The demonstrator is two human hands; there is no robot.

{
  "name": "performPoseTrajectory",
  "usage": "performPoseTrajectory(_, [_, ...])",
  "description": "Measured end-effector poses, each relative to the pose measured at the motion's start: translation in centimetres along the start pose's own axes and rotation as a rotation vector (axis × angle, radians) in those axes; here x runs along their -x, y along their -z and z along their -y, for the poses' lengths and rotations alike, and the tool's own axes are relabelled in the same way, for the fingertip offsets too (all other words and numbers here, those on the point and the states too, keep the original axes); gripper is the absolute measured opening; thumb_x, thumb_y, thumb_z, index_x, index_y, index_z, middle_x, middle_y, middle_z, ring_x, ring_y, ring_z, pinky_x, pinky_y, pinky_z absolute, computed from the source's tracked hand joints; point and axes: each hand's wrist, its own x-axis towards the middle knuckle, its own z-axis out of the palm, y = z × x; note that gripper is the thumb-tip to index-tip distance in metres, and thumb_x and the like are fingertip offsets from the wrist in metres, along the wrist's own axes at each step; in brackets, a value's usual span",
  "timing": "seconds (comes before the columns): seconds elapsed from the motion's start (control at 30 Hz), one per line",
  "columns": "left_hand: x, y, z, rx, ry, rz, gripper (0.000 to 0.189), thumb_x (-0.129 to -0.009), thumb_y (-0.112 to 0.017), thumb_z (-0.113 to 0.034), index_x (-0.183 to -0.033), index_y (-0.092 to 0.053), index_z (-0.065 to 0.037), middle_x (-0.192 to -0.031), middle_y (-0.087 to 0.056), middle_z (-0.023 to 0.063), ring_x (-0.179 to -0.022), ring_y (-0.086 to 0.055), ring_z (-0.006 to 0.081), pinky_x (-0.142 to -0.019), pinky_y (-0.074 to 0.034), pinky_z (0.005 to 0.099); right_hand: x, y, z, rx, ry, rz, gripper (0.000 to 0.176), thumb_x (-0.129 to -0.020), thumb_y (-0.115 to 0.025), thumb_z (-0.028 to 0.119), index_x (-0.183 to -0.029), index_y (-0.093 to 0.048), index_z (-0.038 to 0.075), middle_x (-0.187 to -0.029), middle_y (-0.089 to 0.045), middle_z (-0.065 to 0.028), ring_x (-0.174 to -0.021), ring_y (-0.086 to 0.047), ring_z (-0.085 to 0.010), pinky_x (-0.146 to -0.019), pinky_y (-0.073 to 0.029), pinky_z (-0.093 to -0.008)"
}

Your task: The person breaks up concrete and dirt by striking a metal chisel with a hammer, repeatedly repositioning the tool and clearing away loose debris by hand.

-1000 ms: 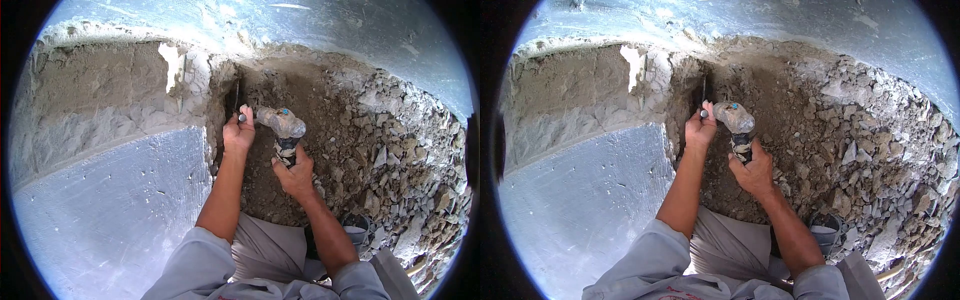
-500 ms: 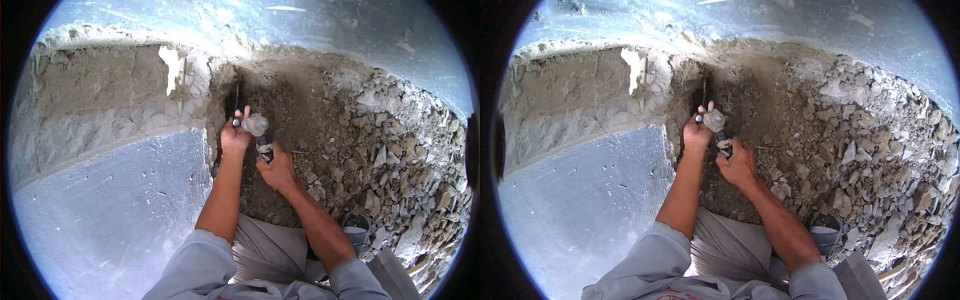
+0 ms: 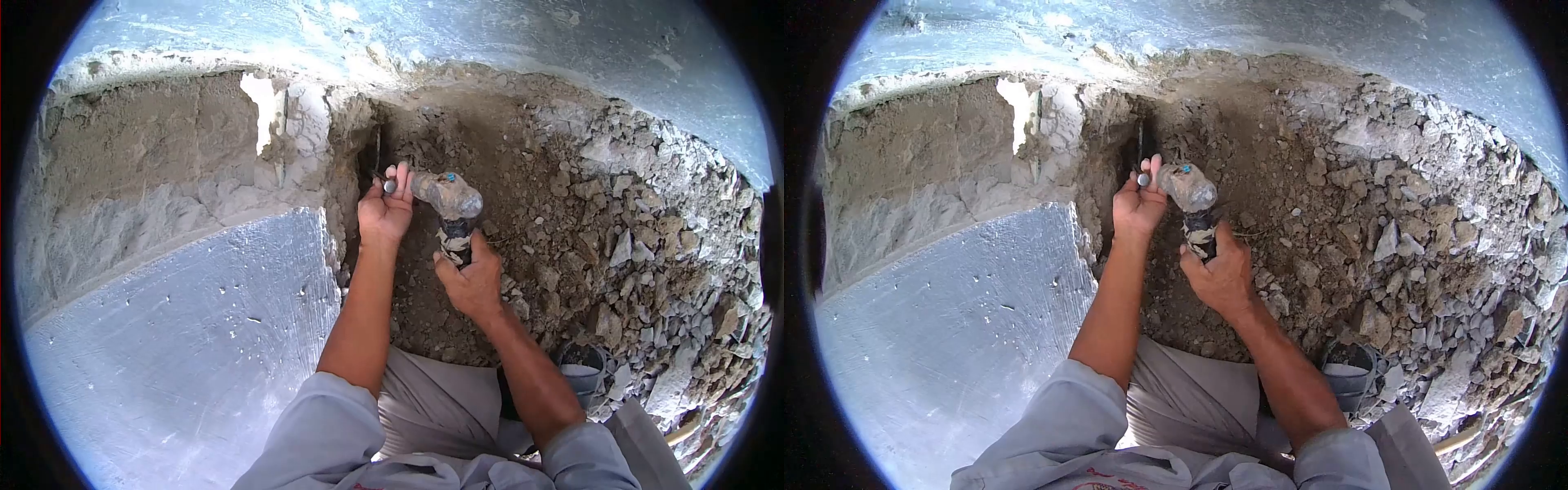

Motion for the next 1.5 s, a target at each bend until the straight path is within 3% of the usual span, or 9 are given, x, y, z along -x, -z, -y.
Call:
performPoseTrajectory(0.2, [-0.1, -0.2, -1.4, 0.034, -0.001, 0.112, 0.032, -0.103, -0.027, -0.021, -0.092, -0.048, 0.0, -0.095, -0.063, 0.0133, -0.119, -0.055, 0.0335, -0.105, -0.04, 0.0521, -0.4, -3.8, -0.5, -0.085, 0.242, -0.193, 0.032, -0.075, -0.068, 0.017, -0.096, -0.053, -0.002, -0.082, -0.065, -0.023, -0.074, -0.067, -0.0385, -0.066, -0.052, -0.044])
performPoseTrajectory(0.4, [-0.7, -0.4, -1.1, 0.089, -0.042, 0.012, 0.031, -0.102, -0.028, -0.02, -0.093, -0.05, 0.0, -0.091, -0.062, 0.0102, -0.12, -0.054, 0.0294, -0.105, -0.036, 0.0532, -1.9, -3.1, 0.3, 0.17, -0.066, 0.089, 0.034, -0.075, -0.067, 0.019, -0.096, -0.052, -0.003, -0.076, -0.063, -0.0262, -0.077, -0.064, -0.046, -0.069, -0.051, -0.0499])
performPoseTrajectory(0.57, [-1.4, 0.3, -1.8, 0.096, 0.058, 0.112, 0.04, -0.104, -0.023, -0.028, -0.111, -0.05, 0.0, -0.112, -0.064, 0.0111, -0.123, -0.053, 0.0326, -0.107, -0.032, 0.0535, 0.0, -3.5, 1.9, -0.181, 0.22, -0.188, 0.038, -0.073, -0.07, 0.016, -0.098, -0.05, -0.004, -0.077, -0.063, -0.0249, -0.073, -0.063, -0.0455, -0.066, -0.051, -0.0491])
performPoseTrajectory(0.67, [-1.3, 0.3, -1.9, 0.189, 0.122, 0.159, 0.046, -0.103, -0.025, -0.035, -0.12, -0.052, -0.001, -0.12, -0.063, 0.0121, -0.126, -0.049, 0.0311, -0.108, -0.031, 0.0568, -0.7, -4.8, -1.7, 0.064, 0.21, -0.104, 0.039, -0.074, -0.068, 0.018, -0.099, -0.05, -0.005, -0.079, -0.063, -0.0261, -0.073, -0.063, -0.0462, -0.066, -0.051, -0.0503])
performPoseTrajectory(0.83, [-0.8, -0.3, -1.5, -0.02, 0.036, 0.106, 0.045, -0.104, -0.023, -0.032, -0.125, -0.05, -0.003, -0.125, -0.06, 0.0113, -0.13, -0.045, 0.032, -0.108, -0.03, 0.0578, -2.9, -4.0, 1.0, 0.226, -0.109, 0.16, 0.035, -0.075, -0.066, 0.02, -0.095, -0.05, -0.004, -0.079, -0.063, -0.0278, -0.075, -0.062, -0.0481, -0.067, -0.05, -0.0518])
performPoseTrajectory(1.03, [-1.3, 0.6, -1.8, 0.127, 0.103, 0.169, 0.044, -0.103, -0.025, -0.031, -0.123, -0.051, -0.002, -0.128, -0.056, 0.0153, -0.129, -0.045, 0.0333, -0.109, -0.029, 0.0568, -1.5, -5.5, 0.1, -0.081, 0.351, -0.215, 0.037, -0.074, -0.068, 0.019, -0.098, -0.053, -0.005, -0.083, -0.063, -0.0293, -0.083, -0.062, -0.0483, -0.073, -0.05, -0.0503])
performPoseTrajectory(1.1, [-1.6, 0.7, -2.1, 0.158, 0.163, 0.296, 0.041, -0.102, -0.025, -0.029, -0.124, -0.05, -0.005, -0.131, -0.055, 0.0139, -0.132, -0.042, 0.0325, -0.108, -0.028, 0.0601, -3.4, -5.0, 0.2, 0.202, 0.007, 0.113, 0.038, -0.075, -0.067, 0.019, -0.1, -0.053, -0.006, -0.084, -0.063, -0.0297, -0.085, -0.062, -0.0477, -0.074, -0.05, -0.0497])
performPoseTrajectory(1.17, [-2.0, 1.3, -1.3, 0.002, 0.098, 0.095, 0.041, -0.103, -0.024, -0.029, -0.121, -0.051, -0.004, -0.128, -0.056, 0.015, -0.129, -0.045, 0.033, -0.106, -0.03, 0.0609, -4.1, -4.4, 0.3, 0.342, -0.184, 0.278, 0.038, -0.076, -0.065, 0.021, -0.1, -0.053, -0.006, -0.084, -0.064, -0.0297, -0.084, -0.062, -0.0476, -0.072, -0.051, -0.05])
performPoseTrajectory(1.5, [-2.0, 0.7, -0.7, -0.101, -0.002, -0.191, 0.031, -0.103, -0.029, -0.025, -0.096, -0.045, 0.0, -0.083, -0.059, 0.0083, -0.09, -0.065, 0.0292, -0.095, -0.048, 0.0511, -1.7, -0.6, 0.9, 0.046, -0.108, -0.048, 0.035, -0.076, -0.067, 0.02, -0.093, -0.053, -0.006, -0.074, -0.064, -0.0244, -0.073, -0.067, -0.0407, -0.065, -0.051, -0.0452])
